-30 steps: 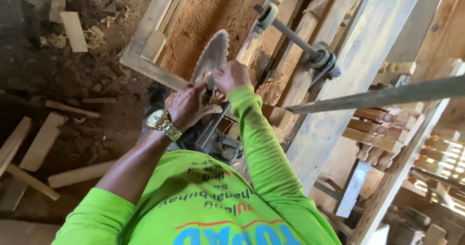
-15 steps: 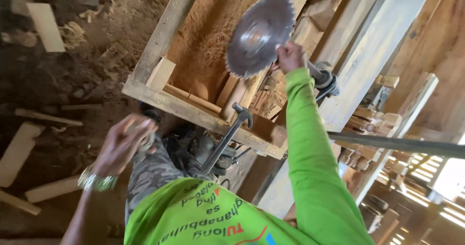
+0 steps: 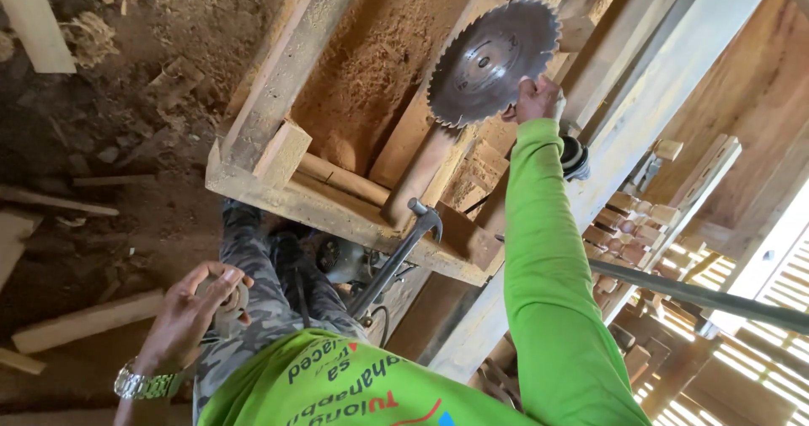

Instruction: Replacing or adjusting a circular saw blade on a table saw machine in a workshop.

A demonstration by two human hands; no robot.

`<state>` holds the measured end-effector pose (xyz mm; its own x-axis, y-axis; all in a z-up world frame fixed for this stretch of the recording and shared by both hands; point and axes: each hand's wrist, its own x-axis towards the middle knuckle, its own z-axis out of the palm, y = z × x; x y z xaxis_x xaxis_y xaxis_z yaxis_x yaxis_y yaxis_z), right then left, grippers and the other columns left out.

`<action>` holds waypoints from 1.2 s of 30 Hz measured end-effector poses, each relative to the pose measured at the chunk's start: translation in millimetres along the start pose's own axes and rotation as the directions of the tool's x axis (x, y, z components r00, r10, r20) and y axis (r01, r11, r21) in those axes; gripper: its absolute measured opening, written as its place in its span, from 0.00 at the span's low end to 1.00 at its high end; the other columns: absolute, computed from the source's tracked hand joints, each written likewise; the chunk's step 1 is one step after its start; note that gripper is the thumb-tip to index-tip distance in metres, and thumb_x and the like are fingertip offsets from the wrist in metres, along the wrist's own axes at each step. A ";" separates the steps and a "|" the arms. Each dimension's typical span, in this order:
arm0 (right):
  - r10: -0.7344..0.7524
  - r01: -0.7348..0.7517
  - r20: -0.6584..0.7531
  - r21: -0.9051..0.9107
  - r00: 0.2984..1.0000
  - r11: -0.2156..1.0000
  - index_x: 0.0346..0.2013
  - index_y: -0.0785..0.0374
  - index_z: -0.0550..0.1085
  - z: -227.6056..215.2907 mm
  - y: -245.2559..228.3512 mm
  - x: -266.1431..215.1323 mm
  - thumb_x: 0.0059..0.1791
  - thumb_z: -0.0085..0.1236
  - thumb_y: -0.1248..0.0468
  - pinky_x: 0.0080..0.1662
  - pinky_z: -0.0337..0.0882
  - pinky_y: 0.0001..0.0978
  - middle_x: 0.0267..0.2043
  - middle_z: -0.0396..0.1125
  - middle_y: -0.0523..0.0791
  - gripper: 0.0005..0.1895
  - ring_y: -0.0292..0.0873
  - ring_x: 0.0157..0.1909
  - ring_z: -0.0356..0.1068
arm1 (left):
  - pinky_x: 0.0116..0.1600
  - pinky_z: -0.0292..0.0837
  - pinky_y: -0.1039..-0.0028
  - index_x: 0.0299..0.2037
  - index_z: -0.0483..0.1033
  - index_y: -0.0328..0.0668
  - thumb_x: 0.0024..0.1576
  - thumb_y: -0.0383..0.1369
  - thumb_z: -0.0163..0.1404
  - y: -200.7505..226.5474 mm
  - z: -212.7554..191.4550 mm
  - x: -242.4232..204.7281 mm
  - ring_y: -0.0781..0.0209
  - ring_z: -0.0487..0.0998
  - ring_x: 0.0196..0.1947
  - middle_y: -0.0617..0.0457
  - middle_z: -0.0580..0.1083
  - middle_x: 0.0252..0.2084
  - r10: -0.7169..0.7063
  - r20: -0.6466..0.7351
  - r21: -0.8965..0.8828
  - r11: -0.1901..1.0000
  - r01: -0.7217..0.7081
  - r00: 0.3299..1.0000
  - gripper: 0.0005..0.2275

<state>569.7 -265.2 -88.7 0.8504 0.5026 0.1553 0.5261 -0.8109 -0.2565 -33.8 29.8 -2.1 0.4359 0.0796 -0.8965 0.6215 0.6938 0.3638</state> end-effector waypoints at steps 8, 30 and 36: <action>0.601 -0.664 0.310 0.159 0.736 0.731 0.70 0.75 0.56 -17.7 -72.6 5.1 0.54 0.49 0.68 0.21 0.80 0.16 0.70 0.56 0.65 0.30 0.36 0.18 0.75 | 0.31 0.78 0.52 0.41 0.74 0.23 0.59 0.34 0.50 18.8 -8.7 13.1 0.45 0.73 0.24 0.32 0.76 0.34 0.025 0.024 -0.075 0.997 -0.023 0.999 0.14; 0.490 -0.483 0.033 -0.123 0.871 0.867 0.44 0.81 0.72 -5.1 -33.5 -17.3 0.50 0.45 0.61 0.23 0.75 0.32 0.24 0.72 0.57 0.21 0.46 0.13 0.70 | 0.44 0.89 0.49 0.53 0.75 0.39 0.53 0.46 0.43 35.8 2.7 29.4 0.45 0.85 0.34 0.44 0.76 0.39 -0.078 0.166 0.214 0.976 0.041 0.983 0.24; 0.452 -0.452 0.048 -0.001 0.891 0.892 0.23 0.65 0.75 -23.0 -56.4 -23.8 0.49 0.51 0.66 0.13 0.69 0.32 0.14 0.66 0.44 0.11 0.41 0.09 0.65 | 0.58 0.62 0.35 0.71 0.54 0.59 0.52 0.45 0.38 59.7 51.9 56.9 0.45 0.66 0.61 0.50 0.57 0.75 -0.001 0.472 0.145 0.986 -0.077 0.882 0.32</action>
<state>519.9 -238.4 -56.0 0.9951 0.0958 -0.0235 0.0845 -0.9508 -0.2981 62.0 38.6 -18.3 0.6910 -0.2684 -0.6712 0.6742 0.5743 0.4644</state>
